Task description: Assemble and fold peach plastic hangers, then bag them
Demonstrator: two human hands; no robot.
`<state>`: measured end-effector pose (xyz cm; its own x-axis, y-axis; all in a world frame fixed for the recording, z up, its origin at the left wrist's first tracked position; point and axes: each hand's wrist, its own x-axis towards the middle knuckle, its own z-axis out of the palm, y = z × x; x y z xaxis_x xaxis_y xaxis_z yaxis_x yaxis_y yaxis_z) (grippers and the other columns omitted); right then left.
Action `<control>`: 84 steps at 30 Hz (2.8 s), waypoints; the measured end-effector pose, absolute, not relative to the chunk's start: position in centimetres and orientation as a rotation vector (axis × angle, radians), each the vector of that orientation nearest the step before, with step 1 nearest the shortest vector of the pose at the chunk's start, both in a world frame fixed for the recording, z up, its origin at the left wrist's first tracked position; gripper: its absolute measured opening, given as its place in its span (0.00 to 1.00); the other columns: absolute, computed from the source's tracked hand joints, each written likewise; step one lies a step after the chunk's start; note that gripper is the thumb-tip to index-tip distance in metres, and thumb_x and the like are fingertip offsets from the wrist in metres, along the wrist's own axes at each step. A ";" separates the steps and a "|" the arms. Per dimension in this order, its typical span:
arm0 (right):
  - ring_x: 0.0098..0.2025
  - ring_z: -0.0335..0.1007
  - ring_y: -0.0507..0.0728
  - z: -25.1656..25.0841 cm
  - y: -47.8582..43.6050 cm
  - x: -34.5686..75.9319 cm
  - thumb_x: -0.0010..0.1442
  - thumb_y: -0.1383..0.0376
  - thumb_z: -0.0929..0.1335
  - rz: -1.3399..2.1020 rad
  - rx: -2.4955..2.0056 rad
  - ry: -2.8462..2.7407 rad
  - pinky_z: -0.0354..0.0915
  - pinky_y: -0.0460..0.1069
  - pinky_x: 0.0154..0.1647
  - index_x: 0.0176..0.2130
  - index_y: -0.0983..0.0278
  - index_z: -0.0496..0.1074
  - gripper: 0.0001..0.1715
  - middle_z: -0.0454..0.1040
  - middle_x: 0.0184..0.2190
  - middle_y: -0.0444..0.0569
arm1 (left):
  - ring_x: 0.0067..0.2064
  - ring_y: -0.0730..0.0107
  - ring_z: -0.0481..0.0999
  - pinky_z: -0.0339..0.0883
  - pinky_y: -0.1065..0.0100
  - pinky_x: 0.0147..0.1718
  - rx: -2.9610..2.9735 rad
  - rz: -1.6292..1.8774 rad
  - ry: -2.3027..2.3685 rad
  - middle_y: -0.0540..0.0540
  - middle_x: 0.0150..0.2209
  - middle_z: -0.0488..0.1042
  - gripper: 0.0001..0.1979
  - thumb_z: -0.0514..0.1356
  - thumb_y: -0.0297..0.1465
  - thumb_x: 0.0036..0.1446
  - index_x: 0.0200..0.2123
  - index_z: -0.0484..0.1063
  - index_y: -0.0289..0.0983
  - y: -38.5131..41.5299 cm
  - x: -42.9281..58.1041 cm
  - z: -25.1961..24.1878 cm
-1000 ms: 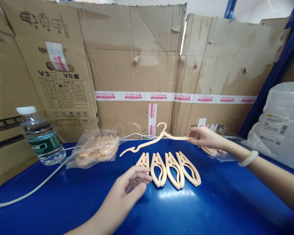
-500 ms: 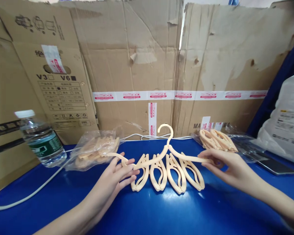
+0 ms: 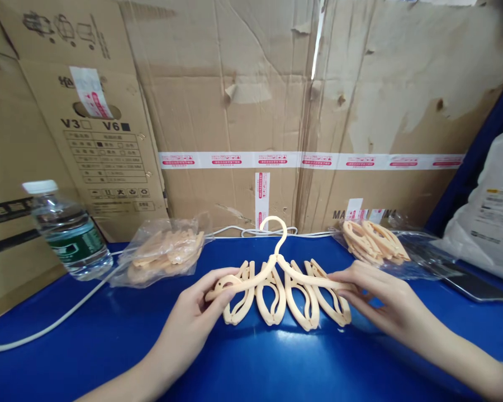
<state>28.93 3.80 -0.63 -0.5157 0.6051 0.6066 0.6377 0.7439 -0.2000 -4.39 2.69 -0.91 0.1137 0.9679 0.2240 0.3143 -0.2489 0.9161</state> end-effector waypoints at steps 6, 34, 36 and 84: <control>0.38 0.73 0.61 -0.3 3.7 29.9 0.68 0.71 0.61 -0.733 -0.893 -2.288 0.70 0.56 0.38 0.54 0.60 0.72 0.19 0.80 0.41 0.52 | 0.29 0.69 0.69 0.64 0.72 0.30 1.576 1.257 1.326 0.50 0.28 0.75 0.19 0.63 0.45 0.56 0.43 0.77 0.38 2.5 -4.1 -0.6; 0.33 0.74 0.55 -0.5 3.9 28.5 0.59 0.55 0.72 0.760 -1.085 -1.683 0.73 0.49 0.32 0.45 0.61 0.78 0.16 0.79 0.37 0.51 | 0.29 0.70 0.73 0.70 0.72 0.30 1.314 1.354 1.239 0.51 0.28 0.75 0.20 0.68 0.42 0.54 0.46 0.73 0.39 2.6 -3.9 -1.5; 0.31 0.71 0.53 -0.5 3.7 28.2 0.60 0.54 0.72 0.890 -1.061 -1.597 0.71 0.48 0.31 0.45 0.62 0.77 0.17 0.77 0.31 0.48 | 0.30 0.68 0.75 0.72 0.70 0.31 1.261 1.362 1.220 0.50 0.29 0.76 0.24 0.69 0.42 0.51 0.49 0.71 0.38 2.5 -3.6 -1.4; 0.53 0.71 0.57 0.6 -1.6 24.4 0.69 0.59 0.64 1.167 -0.867 -2.212 0.69 0.53 0.54 0.57 0.52 0.69 0.17 0.74 0.52 0.48 | 0.45 0.61 0.77 0.75 0.68 0.36 1.689 0.961 1.049 0.46 0.41 0.72 0.04 0.62 0.33 0.56 0.30 0.77 0.41 -1.0 -0.6 -1.3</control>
